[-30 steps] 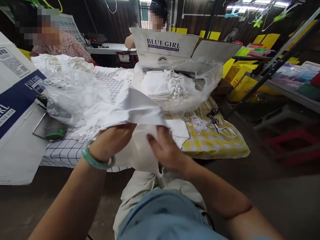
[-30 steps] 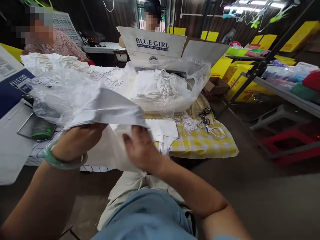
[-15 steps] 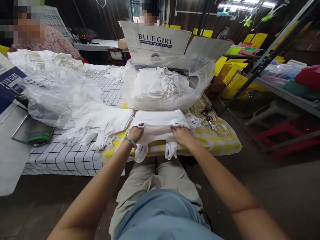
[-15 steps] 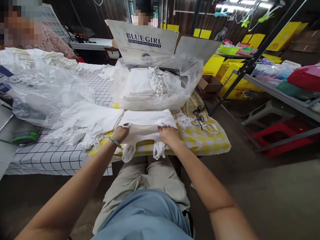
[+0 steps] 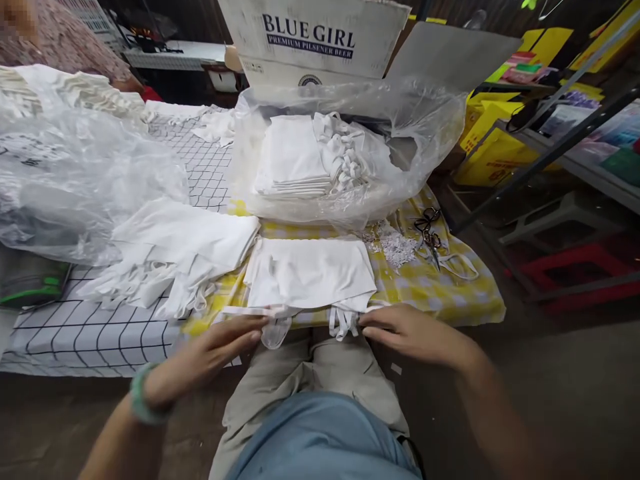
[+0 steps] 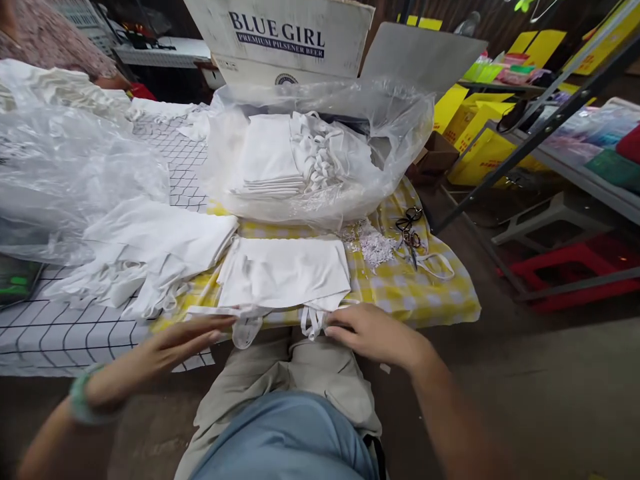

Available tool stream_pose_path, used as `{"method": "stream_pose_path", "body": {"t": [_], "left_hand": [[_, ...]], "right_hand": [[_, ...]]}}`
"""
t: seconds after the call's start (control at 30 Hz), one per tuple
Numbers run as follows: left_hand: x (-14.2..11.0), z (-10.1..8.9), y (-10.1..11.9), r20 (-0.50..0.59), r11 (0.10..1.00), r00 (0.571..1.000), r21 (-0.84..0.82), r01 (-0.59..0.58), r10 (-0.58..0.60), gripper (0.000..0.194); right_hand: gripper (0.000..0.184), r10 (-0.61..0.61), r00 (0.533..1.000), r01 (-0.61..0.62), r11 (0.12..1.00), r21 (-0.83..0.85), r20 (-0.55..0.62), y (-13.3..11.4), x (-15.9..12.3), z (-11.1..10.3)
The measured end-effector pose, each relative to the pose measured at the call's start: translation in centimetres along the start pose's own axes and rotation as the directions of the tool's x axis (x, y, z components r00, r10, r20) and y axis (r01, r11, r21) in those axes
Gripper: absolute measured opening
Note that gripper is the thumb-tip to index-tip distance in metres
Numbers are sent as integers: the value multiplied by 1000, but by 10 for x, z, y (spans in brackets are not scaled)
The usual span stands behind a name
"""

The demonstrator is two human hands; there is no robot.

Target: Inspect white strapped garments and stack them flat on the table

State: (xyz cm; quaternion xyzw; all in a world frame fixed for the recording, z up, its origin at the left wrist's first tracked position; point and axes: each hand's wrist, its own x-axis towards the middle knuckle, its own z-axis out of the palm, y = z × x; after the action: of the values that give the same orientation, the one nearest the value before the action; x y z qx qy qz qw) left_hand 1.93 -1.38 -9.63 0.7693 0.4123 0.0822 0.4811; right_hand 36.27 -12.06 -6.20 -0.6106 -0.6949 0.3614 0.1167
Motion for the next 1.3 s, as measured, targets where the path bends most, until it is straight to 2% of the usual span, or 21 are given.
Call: {"method": "stream_pose_path", "body": {"t": [0.03,0.07,0.1,0.17,0.23,0.3,0.37,0.47,0.57,0.63,0.67,0.8,0.9,1.07,1.17,1.23,1.3], "left_hand": [[-3,-10,1,61,999,998,-20,33,-32,42],[-1,-18,2,75,997,995,-26,70,-68,42],[5,-25,2,22,994,994,-11,109,-108,44],[29,-31,1,-210,978,962,72,196,-177,46],[61,-29,-4,-417,945,890,176,276,-183,44],[89,-24,-12,-485,913,857,250,324,-171,43],[107,-19,-19,-489,903,858,281,326,-158,41],[113,-16,-27,-522,917,845,269,296,-120,24],[109,-17,-31,-611,924,789,262,280,-65,14],[109,-16,-33,-664,918,748,291,269,-8,15],[110,-15,-33,-668,916,744,311,255,19,17],[119,-10,-38,-586,931,810,307,195,23,21],[121,-10,-42,-564,958,826,225,180,-23,15],[114,-13,-48,-584,969,810,165,183,-54,14],[112,-10,-48,-635,963,770,165,213,-62,13],[113,-8,-48,-683,955,731,216,204,-2,12],[114,-6,-46,-671,939,734,308,151,102,19]], "right_hand": [[29,11,1000,-11,999,46,-4,4,1,-9],[31,45,998,-42,997,66,-45,9,7,-17],[31,94,987,-86,994,66,-128,17,18,-22],[26,196,910,-196,980,37,-366,36,49,-23],[21,244,812,-297,955,-15,-531,55,83,-16],[25,259,758,-367,928,-65,-598,70,109,-6],[26,248,756,-380,920,-96,-606,80,123,2],[19,168,765,-287,953,-95,-622,85,125,5],[20,88,708,-188,980,-67,-700,87,121,7],[22,65,666,-169,983,-66,-743,90,120,9],[22,62,658,-172,983,-69,-750,92,120,10],[22,73,673,-201,976,-87,-736,100,124,17],[22,54,677,-200,973,-113,-734,103,124,18],[19,26,674,-164,980,-115,-738,106,124,16],[21,37,651,-175,979,-103,-758,107,125,16],[22,53,638,-195,976,-95,-768,107,126,17],[23,61,637,-202,975,-90,-769,106,126,18]]}}
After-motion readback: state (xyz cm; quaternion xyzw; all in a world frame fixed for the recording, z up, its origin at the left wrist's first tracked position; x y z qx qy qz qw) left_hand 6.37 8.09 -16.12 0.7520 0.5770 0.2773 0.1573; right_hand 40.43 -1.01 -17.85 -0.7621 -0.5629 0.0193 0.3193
